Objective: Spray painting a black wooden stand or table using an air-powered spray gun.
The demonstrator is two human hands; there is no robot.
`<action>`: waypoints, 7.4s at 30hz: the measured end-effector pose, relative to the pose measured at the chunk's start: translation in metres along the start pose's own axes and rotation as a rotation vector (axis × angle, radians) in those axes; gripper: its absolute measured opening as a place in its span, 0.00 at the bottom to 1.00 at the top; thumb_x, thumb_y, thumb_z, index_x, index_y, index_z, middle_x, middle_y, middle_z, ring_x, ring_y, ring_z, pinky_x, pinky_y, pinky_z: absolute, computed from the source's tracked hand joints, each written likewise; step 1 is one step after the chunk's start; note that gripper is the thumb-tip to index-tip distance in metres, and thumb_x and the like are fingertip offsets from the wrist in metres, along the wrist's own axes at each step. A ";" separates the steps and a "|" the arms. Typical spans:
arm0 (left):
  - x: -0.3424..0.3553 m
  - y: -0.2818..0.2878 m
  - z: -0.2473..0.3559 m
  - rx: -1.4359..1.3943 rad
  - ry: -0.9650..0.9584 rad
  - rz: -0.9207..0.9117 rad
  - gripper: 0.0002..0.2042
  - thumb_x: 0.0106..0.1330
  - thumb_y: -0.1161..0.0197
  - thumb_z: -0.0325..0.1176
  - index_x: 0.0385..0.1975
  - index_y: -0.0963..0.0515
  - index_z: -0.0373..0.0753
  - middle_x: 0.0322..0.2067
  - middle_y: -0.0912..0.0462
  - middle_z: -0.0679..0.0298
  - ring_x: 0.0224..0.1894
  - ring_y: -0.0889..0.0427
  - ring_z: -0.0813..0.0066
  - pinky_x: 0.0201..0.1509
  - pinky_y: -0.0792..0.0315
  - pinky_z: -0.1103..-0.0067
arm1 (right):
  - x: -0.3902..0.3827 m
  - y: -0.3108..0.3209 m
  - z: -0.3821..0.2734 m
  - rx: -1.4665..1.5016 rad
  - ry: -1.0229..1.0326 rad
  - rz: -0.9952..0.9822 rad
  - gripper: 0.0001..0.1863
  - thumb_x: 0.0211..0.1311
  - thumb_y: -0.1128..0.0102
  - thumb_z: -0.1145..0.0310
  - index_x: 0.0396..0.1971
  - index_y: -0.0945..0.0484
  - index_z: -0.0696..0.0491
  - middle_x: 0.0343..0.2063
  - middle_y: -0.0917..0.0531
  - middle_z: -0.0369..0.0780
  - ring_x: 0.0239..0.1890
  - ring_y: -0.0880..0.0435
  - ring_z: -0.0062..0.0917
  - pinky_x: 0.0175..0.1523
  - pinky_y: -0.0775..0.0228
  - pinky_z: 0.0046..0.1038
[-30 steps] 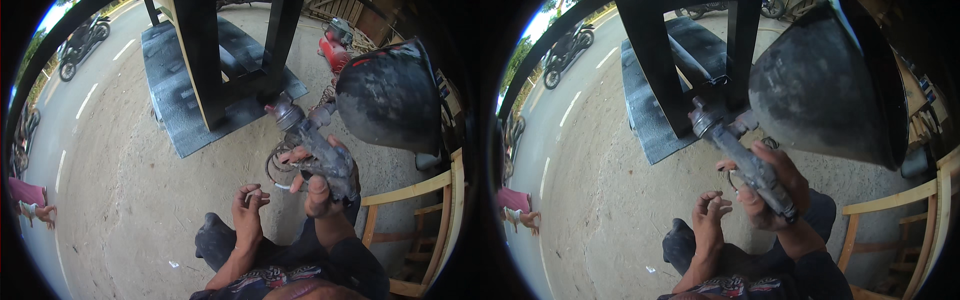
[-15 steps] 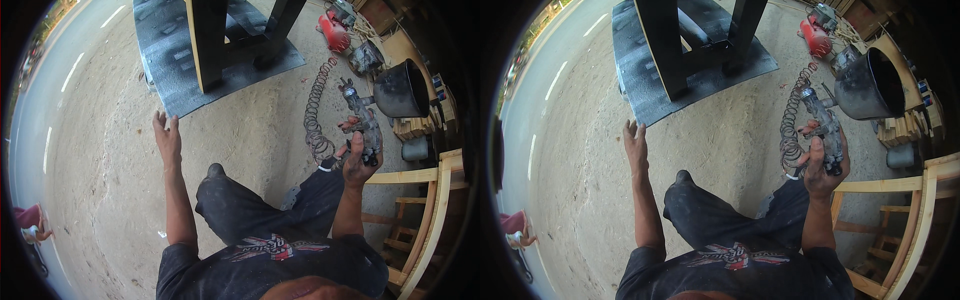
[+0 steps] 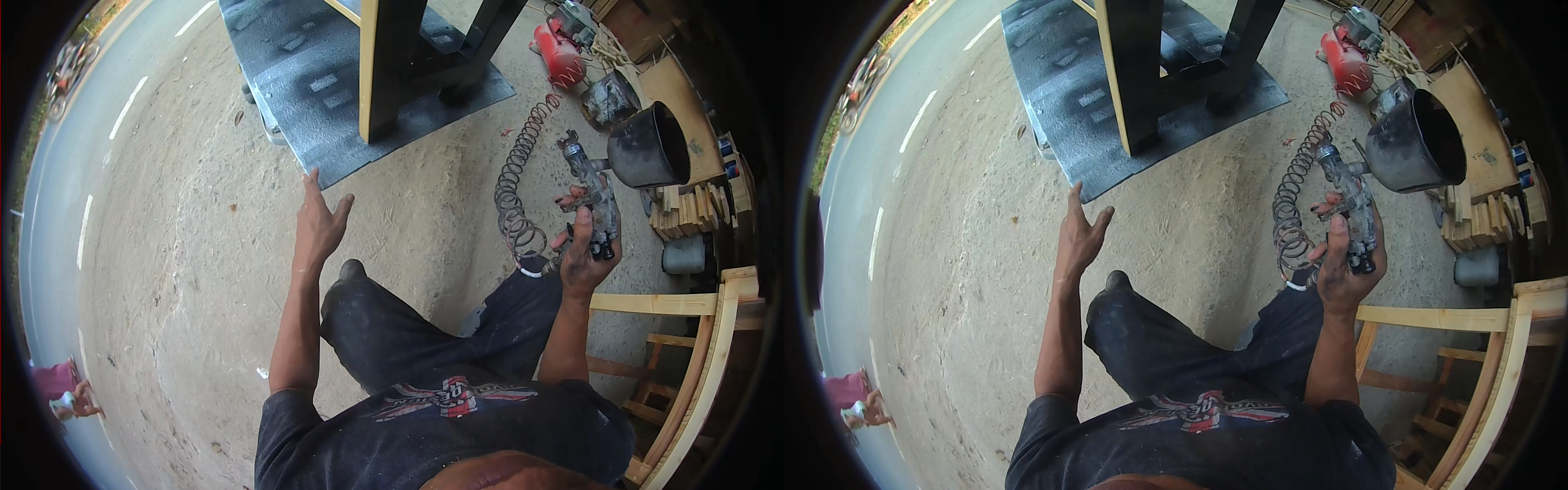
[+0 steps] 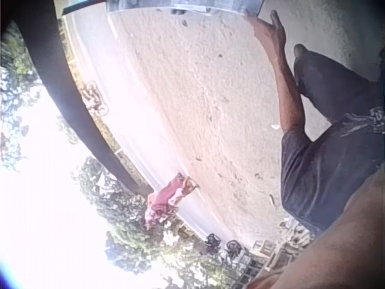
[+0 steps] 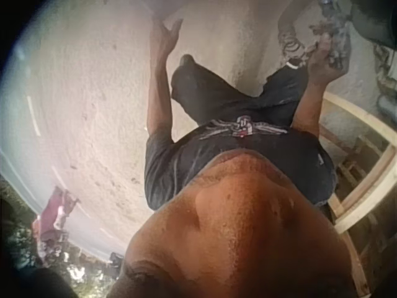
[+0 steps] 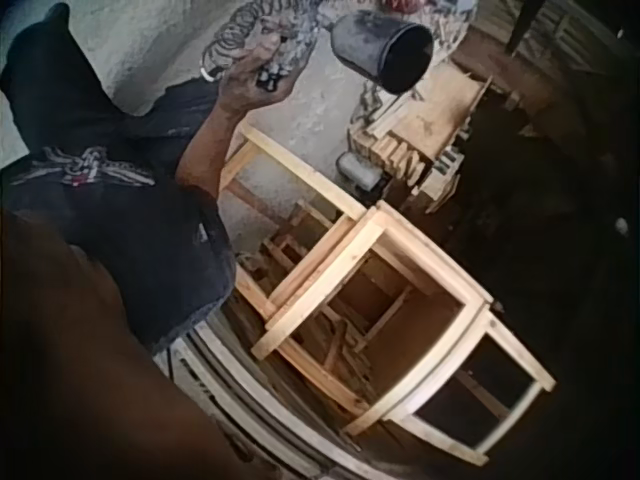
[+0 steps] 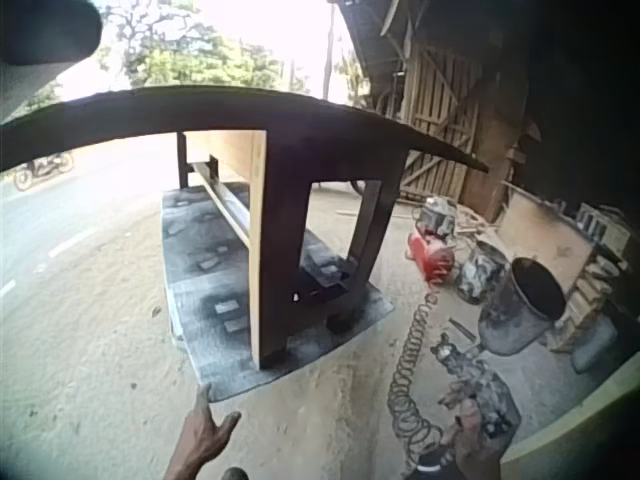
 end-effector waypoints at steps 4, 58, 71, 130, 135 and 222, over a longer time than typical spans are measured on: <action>0.007 -0.013 0.015 0.071 -0.070 -0.183 0.41 0.72 0.33 0.48 0.76 0.45 0.34 0.69 0.32 0.32 0.73 0.32 0.37 0.75 0.35 0.57 | 0.002 0.005 0.001 0.014 0.021 0.027 0.21 0.72 0.43 0.71 0.56 0.26 0.72 0.47 0.15 0.52 0.40 0.10 0.31 0.24 0.17 0.18; 0.013 -0.121 0.064 0.459 -0.310 -0.441 0.47 0.70 0.32 0.45 0.80 0.54 0.33 0.82 0.64 0.48 0.84 0.64 0.47 0.79 0.59 0.38 | -0.032 -0.040 0.045 -0.342 0.225 -0.170 0.24 0.73 0.37 0.70 0.66 0.25 0.59 0.39 0.17 0.47 0.36 0.14 0.34 0.40 0.20 0.36; 0.006 -0.118 0.063 0.495 -0.266 -0.509 0.42 0.69 0.32 0.48 0.77 0.42 0.33 0.80 0.55 0.41 0.82 0.58 0.39 0.77 0.56 0.34 | 0.016 -0.010 -0.046 -0.374 0.517 0.000 0.23 0.71 0.36 0.73 0.62 0.25 0.64 0.43 0.15 0.49 0.40 0.11 0.33 0.41 0.17 0.33; 0.005 -0.119 0.058 0.410 -0.239 -0.769 0.28 0.70 0.32 0.53 0.58 0.19 0.33 0.47 0.12 0.43 0.50 0.12 0.46 0.54 0.19 0.59 | -0.034 -0.009 0.083 -0.333 0.134 -0.125 0.25 0.73 0.39 0.71 0.67 0.26 0.61 0.41 0.16 0.49 0.40 0.11 0.36 0.43 0.19 0.37; 0.011 -0.094 0.144 0.150 -0.180 -0.841 0.26 0.74 0.34 0.48 0.60 0.20 0.32 0.53 0.12 0.48 0.52 0.11 0.54 0.55 0.17 0.65 | 0.009 0.023 0.062 -0.348 0.126 -0.040 0.22 0.73 0.40 0.72 0.62 0.25 0.66 0.45 0.15 0.52 0.44 0.10 0.39 0.47 0.18 0.36; 0.370 0.152 0.346 -0.568 0.757 0.035 0.53 0.72 0.32 0.47 0.71 0.64 0.12 0.63 0.28 0.29 0.62 0.20 0.42 0.64 0.21 0.63 | 0.223 -0.008 -0.409 -0.360 -0.514 0.431 0.23 0.69 0.42 0.72 0.61 0.25 0.66 0.35 0.15 0.45 0.25 0.17 0.24 0.24 0.25 0.24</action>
Point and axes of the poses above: each hand's wrist, its own x-axis towards the middle knuckle, its own y-axis out of the back of the hand, z = x × y, the point moved 5 cm from there along x, towards the middle knuckle
